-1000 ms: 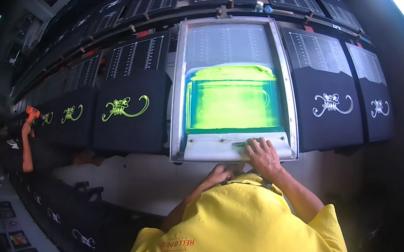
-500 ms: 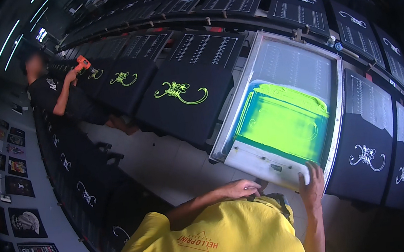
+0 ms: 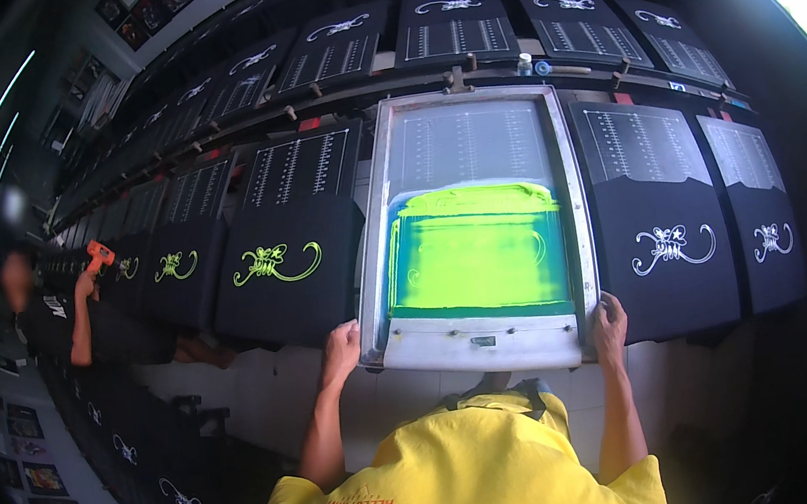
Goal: The person applies yellow ink to a screen and uses a squeegee to press it through onto a black t-shirt. They repeat the process for multiple shirts mounted on a long row of printing stations.
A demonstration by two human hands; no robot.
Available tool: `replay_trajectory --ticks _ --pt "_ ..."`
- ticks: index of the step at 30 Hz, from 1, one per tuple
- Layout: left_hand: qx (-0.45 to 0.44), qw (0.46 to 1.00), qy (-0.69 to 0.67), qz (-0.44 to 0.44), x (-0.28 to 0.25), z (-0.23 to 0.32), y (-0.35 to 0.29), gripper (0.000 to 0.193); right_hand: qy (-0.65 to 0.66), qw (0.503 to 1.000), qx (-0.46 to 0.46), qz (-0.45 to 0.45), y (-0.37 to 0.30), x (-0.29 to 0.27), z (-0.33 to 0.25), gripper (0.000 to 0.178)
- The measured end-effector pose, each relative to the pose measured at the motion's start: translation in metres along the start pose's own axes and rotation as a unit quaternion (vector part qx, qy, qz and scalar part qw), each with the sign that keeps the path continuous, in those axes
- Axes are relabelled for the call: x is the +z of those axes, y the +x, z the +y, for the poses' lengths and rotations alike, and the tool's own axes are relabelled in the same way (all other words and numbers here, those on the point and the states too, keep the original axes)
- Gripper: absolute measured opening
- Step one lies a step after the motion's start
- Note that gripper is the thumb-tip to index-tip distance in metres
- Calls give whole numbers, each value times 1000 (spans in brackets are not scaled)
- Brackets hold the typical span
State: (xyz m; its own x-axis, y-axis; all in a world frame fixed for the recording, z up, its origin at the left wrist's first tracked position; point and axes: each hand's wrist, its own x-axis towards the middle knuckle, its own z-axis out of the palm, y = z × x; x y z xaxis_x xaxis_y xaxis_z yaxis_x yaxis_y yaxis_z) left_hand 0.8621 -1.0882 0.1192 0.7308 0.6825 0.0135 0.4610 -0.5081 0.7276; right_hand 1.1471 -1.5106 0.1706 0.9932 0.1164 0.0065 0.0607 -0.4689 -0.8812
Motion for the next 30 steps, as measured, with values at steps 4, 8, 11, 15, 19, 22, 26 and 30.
replay_trajectory --ticks 4,8,11,15,19,22,26,30 --pt "-41 999 -5 -12 2 10 8 25 36 999 6 31 6 -1 24 32" --pt "-106 994 7 -39 0 4 11 24 55 997 -1 45 2 4 9 28" --pt "-82 997 -4 -13 4 4 9 24 43 997 -4 58 2 7 16 33" --pt "-56 998 -39 10 6 -1 4 25 55 997 -9 54 0 8 16 31" --pt "-61 998 -5 11 7 1 5 26 -33 997 -53 51 3 4 13 31" --pt "-42 998 9 42 -4 32 -6 28 -242 957 -160 27 -5 -7 -3 37" --pt "131 991 33 -15 -33 70 -31 36 -308 890 -285 -176 -44 -24 -78 56" --pt "266 942 86 -188 -41 90 -41 45 -423 774 -322 -344 -63 -29 -107 80"
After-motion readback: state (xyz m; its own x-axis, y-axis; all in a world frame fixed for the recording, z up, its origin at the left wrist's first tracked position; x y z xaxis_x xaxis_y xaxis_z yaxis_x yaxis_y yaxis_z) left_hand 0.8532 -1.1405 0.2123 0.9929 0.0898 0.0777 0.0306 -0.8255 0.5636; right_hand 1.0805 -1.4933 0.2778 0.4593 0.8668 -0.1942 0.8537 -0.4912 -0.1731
